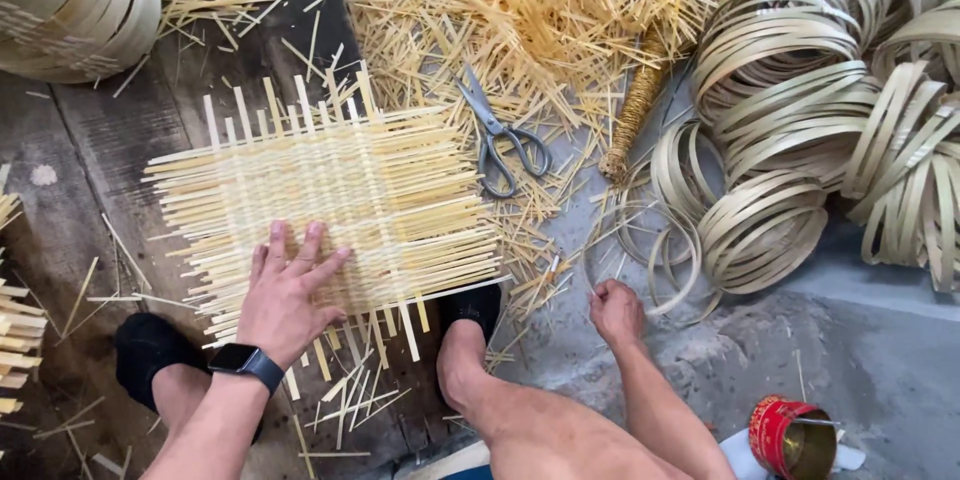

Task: The person cuts circular pieces from woven bamboo mats using a round wooden template and scissors. They place the template on the mat, trim the excess around the edge, and stack the finished circles. The process is repeated multiple times.

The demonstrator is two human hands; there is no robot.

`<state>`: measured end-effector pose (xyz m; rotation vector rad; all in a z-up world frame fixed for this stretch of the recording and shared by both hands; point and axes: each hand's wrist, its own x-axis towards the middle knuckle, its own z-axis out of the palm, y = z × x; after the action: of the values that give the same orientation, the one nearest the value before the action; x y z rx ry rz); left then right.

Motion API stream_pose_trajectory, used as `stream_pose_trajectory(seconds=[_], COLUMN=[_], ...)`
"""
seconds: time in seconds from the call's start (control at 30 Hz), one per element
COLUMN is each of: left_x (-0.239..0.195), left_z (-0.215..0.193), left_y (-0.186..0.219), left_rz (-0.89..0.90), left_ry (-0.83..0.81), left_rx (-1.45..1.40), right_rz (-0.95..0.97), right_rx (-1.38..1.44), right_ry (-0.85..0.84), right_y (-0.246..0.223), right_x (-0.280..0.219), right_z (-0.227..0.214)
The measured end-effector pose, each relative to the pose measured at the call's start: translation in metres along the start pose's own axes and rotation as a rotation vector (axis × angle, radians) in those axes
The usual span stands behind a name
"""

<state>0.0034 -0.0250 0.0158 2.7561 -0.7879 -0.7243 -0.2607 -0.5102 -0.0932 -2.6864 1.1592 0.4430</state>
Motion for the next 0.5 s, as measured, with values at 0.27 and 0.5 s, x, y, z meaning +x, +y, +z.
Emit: stream_pose_trajectory(seconds=[0.27,0.5], left_x=[-0.002,-0.003], left_z=[0.002,0.003], left_y=[0.000,-0.002], left_rz=[0.004,-0.018], left_ry=[0.020,0.007], left_rx=[0.014,0.044], right_rz=[-0.112,-0.222], right_rx=[0.341,0.036], right_ry=[0.147,0.178], right_y=[0.004,0.025], right_x=[-0.033,-0.054], right_z=[-0.040,-0.057])
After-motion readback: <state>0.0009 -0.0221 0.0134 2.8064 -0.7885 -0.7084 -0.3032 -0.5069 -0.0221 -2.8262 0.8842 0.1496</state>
